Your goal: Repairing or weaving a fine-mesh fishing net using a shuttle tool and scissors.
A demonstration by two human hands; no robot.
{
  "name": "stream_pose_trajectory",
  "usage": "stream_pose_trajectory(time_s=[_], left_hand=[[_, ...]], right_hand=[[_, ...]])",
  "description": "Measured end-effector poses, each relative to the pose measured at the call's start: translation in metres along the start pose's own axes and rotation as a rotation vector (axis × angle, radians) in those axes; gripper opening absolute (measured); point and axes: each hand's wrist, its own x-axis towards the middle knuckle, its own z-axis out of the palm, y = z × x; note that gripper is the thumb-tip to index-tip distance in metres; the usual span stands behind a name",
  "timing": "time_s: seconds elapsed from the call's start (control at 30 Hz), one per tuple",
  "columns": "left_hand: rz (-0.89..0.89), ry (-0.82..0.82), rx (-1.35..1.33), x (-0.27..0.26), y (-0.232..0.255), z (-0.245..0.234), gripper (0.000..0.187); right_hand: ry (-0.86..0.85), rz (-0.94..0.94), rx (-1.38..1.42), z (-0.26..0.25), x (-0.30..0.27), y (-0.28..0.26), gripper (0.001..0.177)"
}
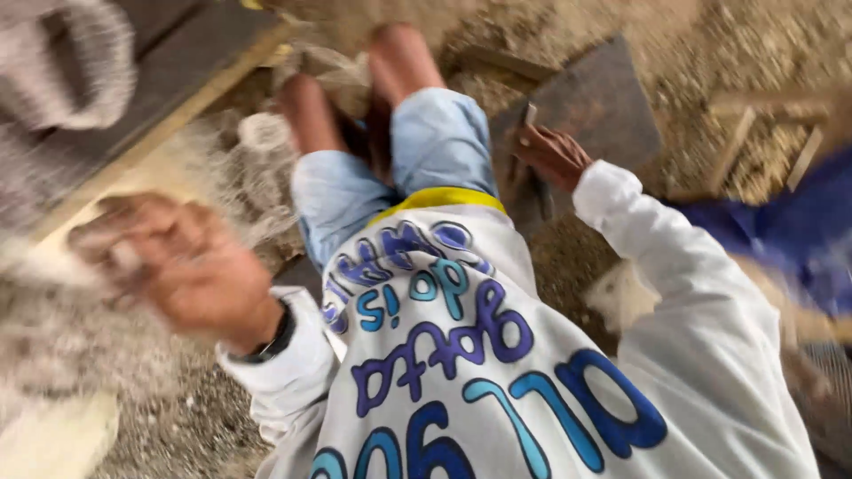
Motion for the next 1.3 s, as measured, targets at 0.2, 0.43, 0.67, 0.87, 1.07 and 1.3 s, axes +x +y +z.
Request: stream_pose_trajectory(time_s=[0.2, 0.43, 0.67, 0.87, 1.07, 1.3], left_hand=[[0.039, 0.244, -0.056, 0.014, 0.004, 0.036, 0.007], [-0.001, 0.034, -0.088, 0.022, 0.006, 0.033, 0.014], [-0.079, -0.041, -0.08, 0.028, 0.008, 0.037, 0.02], [-0.198, -0.164, -0.102, 0.031, 0.028, 0.046, 0.026], [-0.264, -0.119, -0.13, 0.031, 0.026, 0.044, 0.004], [-0.258, -0.107, 0.037, 0.032, 0.05, 0.054, 0.015]], right_hand=[[-0.244, 0.337, 0.341, 0.013, 0.018, 0.011, 0.039], [-0.191, -0.033, 0.048, 0.007, 0.017, 0.03, 0.021], [-0.444, 0.485, 0.221, -0.009, 0.029, 0.037, 0.046], [-0.044, 0.658, 0.636, -0.169, 0.088, -0.02, 0.059], [0.584, -0.167, -0.524, -0.277, 0.128, -0.079, 0.007], [0.555, -0.352, -0.24, -0.328, 0.164, -0.159, 0.003]])
